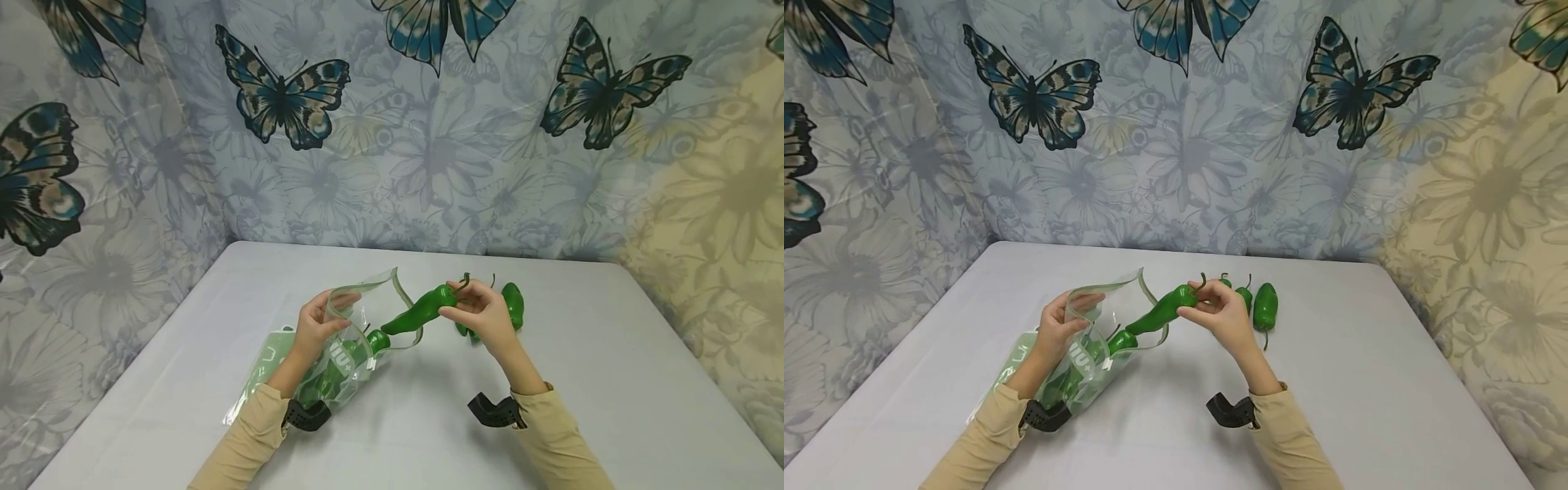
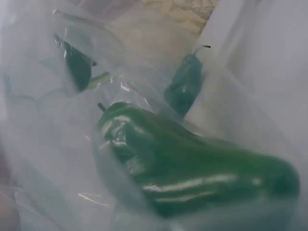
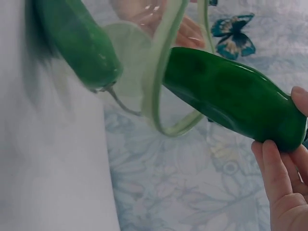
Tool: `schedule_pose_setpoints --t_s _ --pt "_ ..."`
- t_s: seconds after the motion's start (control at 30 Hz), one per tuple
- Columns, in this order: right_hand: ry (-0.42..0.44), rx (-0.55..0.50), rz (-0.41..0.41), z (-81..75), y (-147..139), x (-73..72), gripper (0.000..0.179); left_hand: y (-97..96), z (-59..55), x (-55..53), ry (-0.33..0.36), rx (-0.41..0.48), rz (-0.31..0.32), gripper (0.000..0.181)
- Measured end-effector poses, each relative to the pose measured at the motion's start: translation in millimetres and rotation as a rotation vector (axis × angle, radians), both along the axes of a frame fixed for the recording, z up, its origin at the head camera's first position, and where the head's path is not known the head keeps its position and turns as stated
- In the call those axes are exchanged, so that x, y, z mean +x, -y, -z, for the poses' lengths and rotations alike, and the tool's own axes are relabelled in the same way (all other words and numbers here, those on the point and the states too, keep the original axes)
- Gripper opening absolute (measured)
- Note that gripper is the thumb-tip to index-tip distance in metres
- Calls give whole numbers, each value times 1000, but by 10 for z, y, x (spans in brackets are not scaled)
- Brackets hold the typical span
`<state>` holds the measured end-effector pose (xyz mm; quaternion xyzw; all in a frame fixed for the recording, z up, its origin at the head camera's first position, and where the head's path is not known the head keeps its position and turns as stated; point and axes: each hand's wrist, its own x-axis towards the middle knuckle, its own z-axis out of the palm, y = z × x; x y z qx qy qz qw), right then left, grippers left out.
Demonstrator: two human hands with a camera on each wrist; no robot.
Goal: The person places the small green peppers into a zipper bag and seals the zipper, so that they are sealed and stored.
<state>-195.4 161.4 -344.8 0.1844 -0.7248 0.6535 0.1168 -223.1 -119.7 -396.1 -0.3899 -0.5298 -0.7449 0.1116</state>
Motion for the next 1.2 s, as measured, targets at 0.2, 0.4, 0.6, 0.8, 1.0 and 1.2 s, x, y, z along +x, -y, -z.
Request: schedule_pose_setpoints --t_s 0.2,0.4,0.6,0.8,1.0,1.2 --pt "9 7 -11 13 59 18 20 1 -44 24 -5 17 -23 41" --pt "10 18 -38 58 85 2 22 -2 -45 32 -9 20 -16 41" --pt "5 50 -18 73 111 7 22 -1 -67 34 -14 24 -24 40" --pt "13 51 -39 85 119 13 24 8 -63 31 -15 33 -23 39" --pt "2 15 -128 118 141 27 41 11 -59 37 -11 40 -35 40" --pt "-5 -13 -170 132 189 49 44 15 -69 25 -15 49 -32 38"
